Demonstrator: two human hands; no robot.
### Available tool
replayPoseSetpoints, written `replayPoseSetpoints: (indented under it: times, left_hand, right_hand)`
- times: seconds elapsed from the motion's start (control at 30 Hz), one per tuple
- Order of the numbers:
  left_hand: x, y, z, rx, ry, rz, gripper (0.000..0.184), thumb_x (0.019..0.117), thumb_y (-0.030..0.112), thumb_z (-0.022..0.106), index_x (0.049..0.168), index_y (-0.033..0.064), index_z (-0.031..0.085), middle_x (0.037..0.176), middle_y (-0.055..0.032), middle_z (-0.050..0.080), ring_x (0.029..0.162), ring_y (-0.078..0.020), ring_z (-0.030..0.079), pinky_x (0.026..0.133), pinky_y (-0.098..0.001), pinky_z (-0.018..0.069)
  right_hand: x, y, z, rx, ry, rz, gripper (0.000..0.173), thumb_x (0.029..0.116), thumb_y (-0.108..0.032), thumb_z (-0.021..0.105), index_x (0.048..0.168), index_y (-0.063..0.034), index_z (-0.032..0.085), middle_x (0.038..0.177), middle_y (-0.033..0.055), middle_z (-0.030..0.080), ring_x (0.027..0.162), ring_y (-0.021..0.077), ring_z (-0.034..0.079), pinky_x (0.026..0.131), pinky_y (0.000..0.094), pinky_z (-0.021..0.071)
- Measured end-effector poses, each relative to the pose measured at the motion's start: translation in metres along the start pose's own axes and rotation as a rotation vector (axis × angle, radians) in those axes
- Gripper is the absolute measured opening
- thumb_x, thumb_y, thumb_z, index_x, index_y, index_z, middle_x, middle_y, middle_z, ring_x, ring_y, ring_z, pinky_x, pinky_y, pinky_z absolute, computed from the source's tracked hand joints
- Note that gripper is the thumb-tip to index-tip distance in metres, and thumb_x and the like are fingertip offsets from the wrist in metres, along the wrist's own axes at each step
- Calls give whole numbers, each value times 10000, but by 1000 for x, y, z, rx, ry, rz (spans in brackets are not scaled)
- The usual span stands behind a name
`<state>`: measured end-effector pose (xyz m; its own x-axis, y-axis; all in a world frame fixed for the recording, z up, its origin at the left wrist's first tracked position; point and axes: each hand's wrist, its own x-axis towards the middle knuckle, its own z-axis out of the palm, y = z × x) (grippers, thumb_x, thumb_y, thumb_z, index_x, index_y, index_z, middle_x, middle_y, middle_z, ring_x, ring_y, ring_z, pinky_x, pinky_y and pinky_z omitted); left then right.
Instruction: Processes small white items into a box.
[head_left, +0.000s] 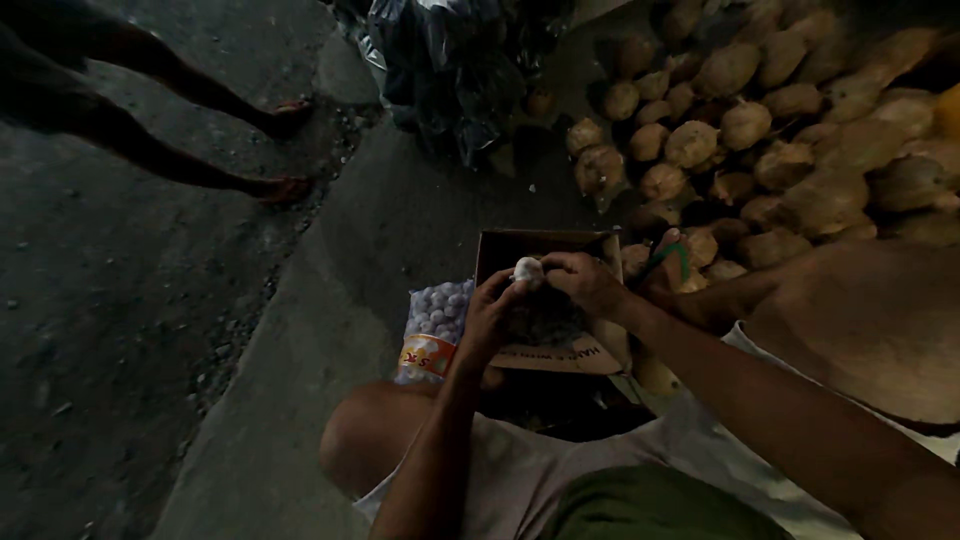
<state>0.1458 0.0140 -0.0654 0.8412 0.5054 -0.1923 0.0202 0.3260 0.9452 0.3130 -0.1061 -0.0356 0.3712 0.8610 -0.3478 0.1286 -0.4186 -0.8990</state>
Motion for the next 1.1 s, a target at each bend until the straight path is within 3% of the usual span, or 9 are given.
replayPoseSetpoints:
  times: [0.13, 0.23, 0.43, 0.6, 0.77, 0.87, 1.0, 1.1]
  left_hand:
    - [1, 1, 0, -98, 18, 10, 270, 1042, 163, 522, 1201, -24, 634, 1009, -89, 721, 914, -158, 698, 877, -360, 590]
    - [1, 1, 3, -212, 44, 4, 191, 1008, 149, 572, 1131, 4, 595, 983, -90, 721, 897, -177, 709, 872, -380, 598]
    - [-2, 2, 7, -319, 89, -25, 140, 974, 104, 611, 1072, 45, 531, 939, -88, 709, 854, -188, 716, 833, -379, 610]
    - [-3, 7, 7, -155, 92, -47, 156, 968, 72, 619, 1090, 14, 540, 921, -79, 698, 829, -169, 705, 812, -365, 608]
    - [-5, 15, 4, -15, 60, -88, 160, 947, 50, 648, 1078, 2, 570, 902, -64, 703, 827, -156, 707, 810, -347, 609]
    - [-6, 16, 4, -30, 33, -105, 165, 941, 71, 643, 1081, 19, 572, 912, -55, 696, 837, -144, 696, 820, -336, 600]
    - [-4, 14, 6, -190, 11, -95, 176, 932, 99, 617, 1088, 39, 562, 967, -78, 704, 886, -172, 703, 860, -371, 598]
    - [-2, 12, 3, -236, 30, -86, 235, 942, 102, 612, 1151, 25, 537, 1019, -106, 692, 911, -198, 701, 871, -387, 598]
  right_hand:
    - [-3, 1, 4, -100, 211, -171, 179, 1006, -184, 614, 1111, -74, 708, 950, 63, 721, 827, 129, 690, 779, 361, 593]
    - [-6, 3, 9, -178, 322, -343, 165, 970, -211, 680, 1071, -90, 728, 996, 36, 720, 841, 96, 686, 766, 301, 597]
    - [-11, 0, 17, -210, 325, -528, 190, 963, -221, 712, 1055, -58, 746, 1058, 62, 709, 906, 96, 701, 788, 260, 617]
    - [-10, 0, 19, -372, 366, -605, 168, 962, -201, 702, 976, -42, 756, 985, 73, 723, 842, 130, 706, 751, 287, 614]
    - [-10, -7, 17, -512, 283, -550, 165, 961, -161, 659, 947, -13, 731, 939, 104, 698, 775, 202, 691, 693, 371, 603]
    - [-6, -5, 21, -361, 339, -378, 119, 917, -125, 693, 928, -7, 705, 904, 107, 685, 767, 192, 672, 698, 366, 590]
    - [4, -4, 8, -92, 358, 20, 187, 1031, -175, 601, 1103, -14, 661, 925, 131, 702, 741, 216, 703, 721, 428, 613]
    - [0, -6, 2, 34, 281, 12, 237, 1071, -196, 531, 1227, -45, 624, 1035, 111, 685, 783, 201, 712, 736, 398, 633]
